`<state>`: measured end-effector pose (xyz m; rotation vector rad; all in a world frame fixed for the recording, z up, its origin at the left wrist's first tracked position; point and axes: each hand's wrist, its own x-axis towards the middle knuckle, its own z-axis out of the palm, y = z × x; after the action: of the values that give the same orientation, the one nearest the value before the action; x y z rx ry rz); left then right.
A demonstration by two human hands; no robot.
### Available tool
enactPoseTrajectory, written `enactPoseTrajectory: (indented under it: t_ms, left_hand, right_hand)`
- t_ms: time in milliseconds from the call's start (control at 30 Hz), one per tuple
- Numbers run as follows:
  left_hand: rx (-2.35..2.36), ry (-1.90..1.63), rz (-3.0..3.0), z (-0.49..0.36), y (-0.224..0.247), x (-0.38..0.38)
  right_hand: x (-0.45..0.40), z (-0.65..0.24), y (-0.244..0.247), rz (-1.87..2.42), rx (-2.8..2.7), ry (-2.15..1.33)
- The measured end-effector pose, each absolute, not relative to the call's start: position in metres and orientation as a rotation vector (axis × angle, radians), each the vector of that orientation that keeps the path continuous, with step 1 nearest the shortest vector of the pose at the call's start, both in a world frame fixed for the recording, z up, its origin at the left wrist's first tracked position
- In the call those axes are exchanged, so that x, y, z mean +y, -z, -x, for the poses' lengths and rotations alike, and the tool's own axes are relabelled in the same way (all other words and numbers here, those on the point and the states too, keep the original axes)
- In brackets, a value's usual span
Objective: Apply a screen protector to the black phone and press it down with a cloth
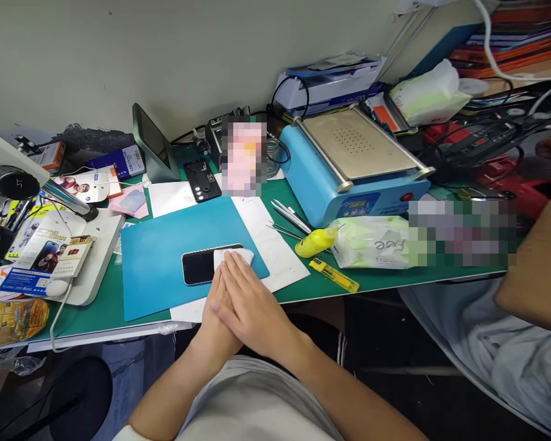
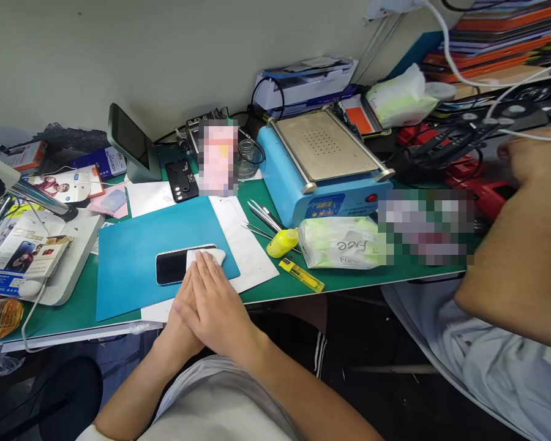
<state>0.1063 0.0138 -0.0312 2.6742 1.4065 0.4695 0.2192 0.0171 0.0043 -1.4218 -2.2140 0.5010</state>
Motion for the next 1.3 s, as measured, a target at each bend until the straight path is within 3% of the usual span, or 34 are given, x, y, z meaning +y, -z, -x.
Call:
enactPoseTrajectory:
  t_ms: [500, 933, 1300]
  left_hand:
    - [1.426, -0.139, -2.838, -0.066, 0.005, 0.016]
    - [1.415, -0.138, -2.85, -0.042, 0.001, 0.003]
    - [1.481, -0.234, -2.923, -0.056, 0.005, 0.005]
  right_hand:
    - [0.031, -0.187, -0.017, 1.353, -2.304, -0.633]
    - [0.034, -0.165, -0.024, 1.298, -2.288, -0.785]
    - [0.034, -0.177, -0.019, 1.264, -2.3, -0.705]
